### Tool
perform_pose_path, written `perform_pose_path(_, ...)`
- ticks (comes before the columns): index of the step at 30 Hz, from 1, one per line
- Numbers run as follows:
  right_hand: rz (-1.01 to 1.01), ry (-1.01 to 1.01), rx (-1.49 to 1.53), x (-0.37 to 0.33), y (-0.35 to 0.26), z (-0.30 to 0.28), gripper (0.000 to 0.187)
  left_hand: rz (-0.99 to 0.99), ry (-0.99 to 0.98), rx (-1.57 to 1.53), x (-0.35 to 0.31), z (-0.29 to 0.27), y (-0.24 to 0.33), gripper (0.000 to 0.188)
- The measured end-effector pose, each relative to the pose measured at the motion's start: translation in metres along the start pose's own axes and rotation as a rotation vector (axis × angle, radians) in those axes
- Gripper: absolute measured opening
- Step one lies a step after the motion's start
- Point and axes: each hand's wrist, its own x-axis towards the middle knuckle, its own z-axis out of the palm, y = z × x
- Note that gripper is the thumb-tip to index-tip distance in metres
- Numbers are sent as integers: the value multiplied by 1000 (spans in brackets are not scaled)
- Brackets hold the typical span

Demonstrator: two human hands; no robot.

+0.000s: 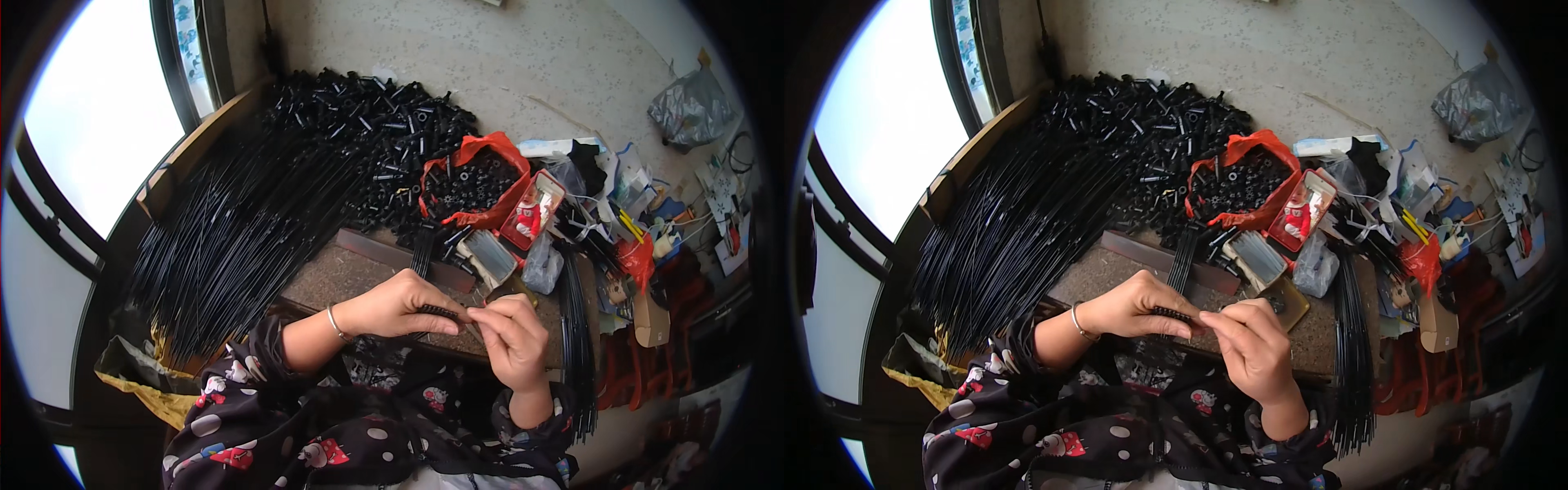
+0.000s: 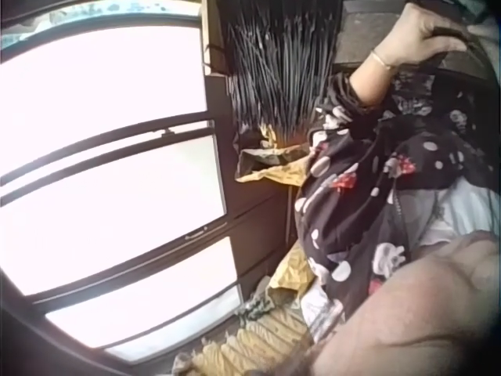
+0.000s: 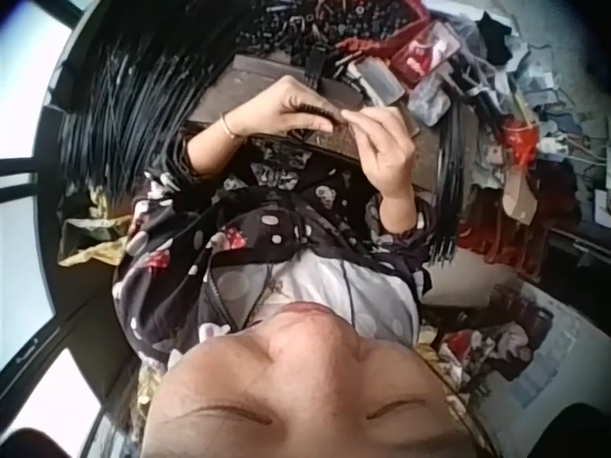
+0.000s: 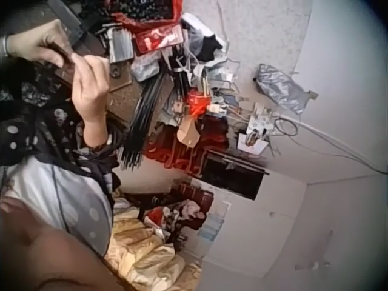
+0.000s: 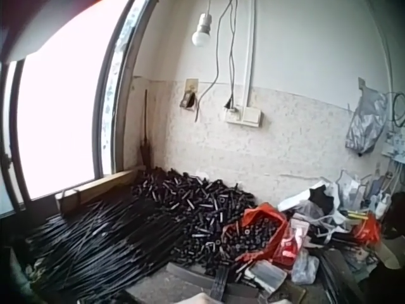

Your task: Assembling small black plastic components onto wires and using pliers to secure them.

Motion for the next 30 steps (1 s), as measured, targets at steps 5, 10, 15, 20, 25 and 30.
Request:
perform_pose_path(5,28,5,-19,2,-5,-3,27,-3,-9,30,2,-4,4,19)
perform_pose_path(10,35,-16,108,4,1,-5,25,-12,-25,-7,-1,-1,2,20)
perform_pose_path(15,9,-25,141,5,1,-3,27,-26,-17,-37,-3,0,0,21)
perform_pose_path(20,55,-43,200,7,-1,1,26,12,-26,3,-4,-2,-3,20)
perform_pose_path(25,155,-57,278,15,-8,4,27,7,-69,60,-4,-4,-4,19)
perform_pose_path(30,170,-41,186,22,-24,16,27,-112,-122,106,-14,3,-13,25)
